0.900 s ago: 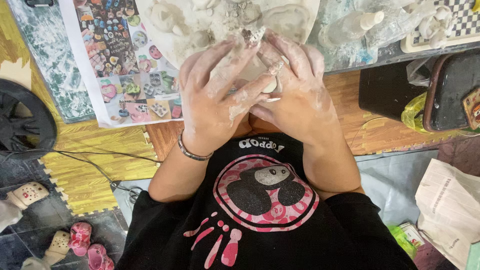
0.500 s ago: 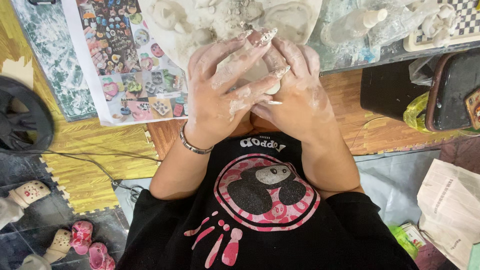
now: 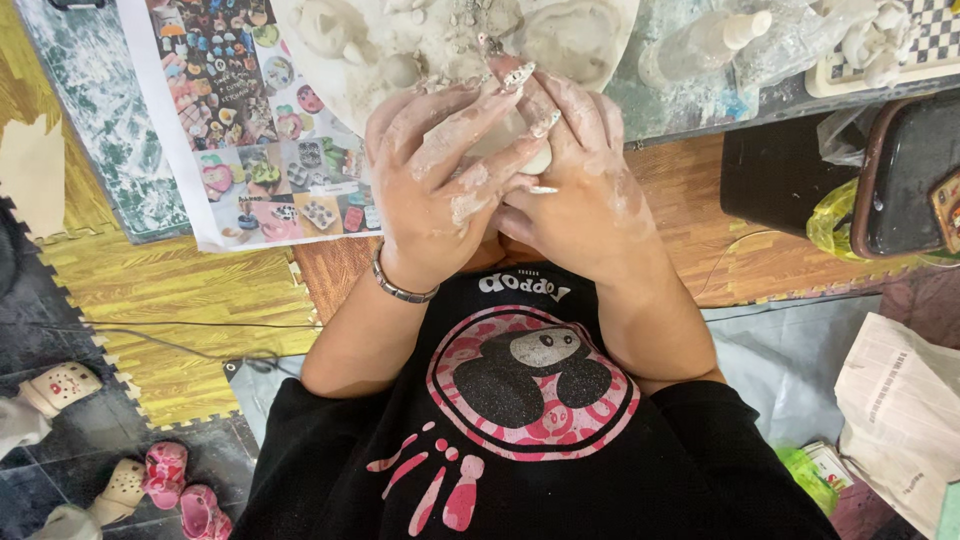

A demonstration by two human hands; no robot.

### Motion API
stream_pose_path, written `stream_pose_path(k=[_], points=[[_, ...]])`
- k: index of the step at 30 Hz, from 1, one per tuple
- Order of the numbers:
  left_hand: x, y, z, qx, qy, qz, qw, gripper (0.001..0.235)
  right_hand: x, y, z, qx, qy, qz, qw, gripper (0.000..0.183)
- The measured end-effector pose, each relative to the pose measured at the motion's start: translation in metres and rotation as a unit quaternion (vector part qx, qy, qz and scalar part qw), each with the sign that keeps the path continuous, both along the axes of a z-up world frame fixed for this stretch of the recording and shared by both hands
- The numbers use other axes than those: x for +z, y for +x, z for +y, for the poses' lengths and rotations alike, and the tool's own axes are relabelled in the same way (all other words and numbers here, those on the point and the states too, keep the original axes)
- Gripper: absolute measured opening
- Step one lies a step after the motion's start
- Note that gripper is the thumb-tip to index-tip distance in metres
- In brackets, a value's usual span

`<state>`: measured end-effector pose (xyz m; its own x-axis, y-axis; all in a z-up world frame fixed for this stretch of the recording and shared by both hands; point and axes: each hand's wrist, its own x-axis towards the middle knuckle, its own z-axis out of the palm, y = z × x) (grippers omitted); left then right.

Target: The person shapes small pieces of white clay into rounded forms using both hands. They repeatedly roll, pinch, and smooth the clay, placing finished pieces onto a white plate that already holds several similar items.

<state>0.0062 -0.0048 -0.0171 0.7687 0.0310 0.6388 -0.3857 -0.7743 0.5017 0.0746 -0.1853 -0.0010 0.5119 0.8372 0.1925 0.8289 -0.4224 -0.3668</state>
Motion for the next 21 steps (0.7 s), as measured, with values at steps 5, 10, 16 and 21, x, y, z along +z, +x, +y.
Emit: stream_pose_path(k=[5, 10, 16, 21], points=[[-0.002, -0.002, 0.001, 0.031, 0.017, -0.011, 0.999, 0.028, -0.002, 0.0, 0.006, 0.008, -0.005, -0.013, 1.0, 0.055], [-0.003, -0.004, 0.006, 0.073, -0.007, 0.0, 0.997, 0.032, -0.002, 0.001, 0.001, 0.017, -0.025, -0.031, 0.999, 0.041], [0.002, -0.01, 0.01, 0.075, -0.125, 0.043, 0.988, 0.033, 0.005, 0.008, -0.002, -0.001, 0.01, -0.043, 0.999, 0.038], [0.005, -0.014, 0.008, 0.042, -0.256, 0.104, 0.96, 0.029, 0.011, 0.006, -0.003, -0.029, 0.041, -0.026, 0.998, 0.047]])
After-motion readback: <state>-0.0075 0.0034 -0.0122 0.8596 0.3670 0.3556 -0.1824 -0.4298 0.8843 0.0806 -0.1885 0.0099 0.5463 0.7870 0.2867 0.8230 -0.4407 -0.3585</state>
